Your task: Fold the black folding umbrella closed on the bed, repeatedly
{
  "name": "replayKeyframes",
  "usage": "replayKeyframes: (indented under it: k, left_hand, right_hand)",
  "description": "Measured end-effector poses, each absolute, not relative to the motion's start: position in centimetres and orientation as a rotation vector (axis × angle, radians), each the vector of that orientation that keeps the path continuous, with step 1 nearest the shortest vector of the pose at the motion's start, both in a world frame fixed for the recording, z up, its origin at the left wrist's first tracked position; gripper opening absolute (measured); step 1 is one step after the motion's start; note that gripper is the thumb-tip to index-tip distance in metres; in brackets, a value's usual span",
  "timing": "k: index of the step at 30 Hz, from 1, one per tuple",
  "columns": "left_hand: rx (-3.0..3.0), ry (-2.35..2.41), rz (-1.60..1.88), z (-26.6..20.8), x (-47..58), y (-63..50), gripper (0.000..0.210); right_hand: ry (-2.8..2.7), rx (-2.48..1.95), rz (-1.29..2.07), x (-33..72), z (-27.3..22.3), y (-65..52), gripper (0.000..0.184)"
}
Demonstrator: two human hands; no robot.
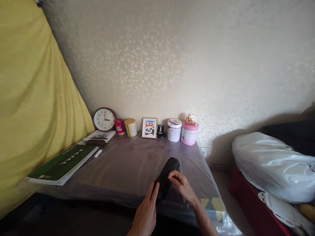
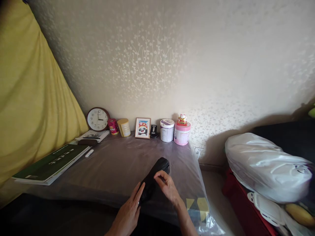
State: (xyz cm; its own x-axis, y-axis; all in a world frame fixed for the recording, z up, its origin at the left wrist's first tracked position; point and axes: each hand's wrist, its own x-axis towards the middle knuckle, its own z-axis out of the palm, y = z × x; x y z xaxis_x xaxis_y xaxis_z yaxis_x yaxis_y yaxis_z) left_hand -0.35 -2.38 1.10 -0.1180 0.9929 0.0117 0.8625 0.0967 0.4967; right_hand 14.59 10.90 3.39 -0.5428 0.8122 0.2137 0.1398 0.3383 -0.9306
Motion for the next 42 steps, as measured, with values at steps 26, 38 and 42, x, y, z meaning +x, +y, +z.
replayKeyframes:
  k: [26, 38, 42]
  left_hand:
    - [1.804, 2.188, 0.653, 0.8, -6.2, -1.5, 0.057]
    - [1.407, 1.817, 0.869, 2.5, -7.7, 0.1, 0.082]
    - [0.988, 1.537, 1.025, 3.4, -7.7, -0.6, 0.064]
  right_hand:
    - [-1.462, -1.182, 1.259, 21.4, -1.9, 13.4, 0.038]
    - [-1.514, -1.154, 1.188, 21.5, -2.2, 13.5, 0.036]
    - [-1.534, -1.154, 1.172, 21.4, -1.7, 13.3, 0.035]
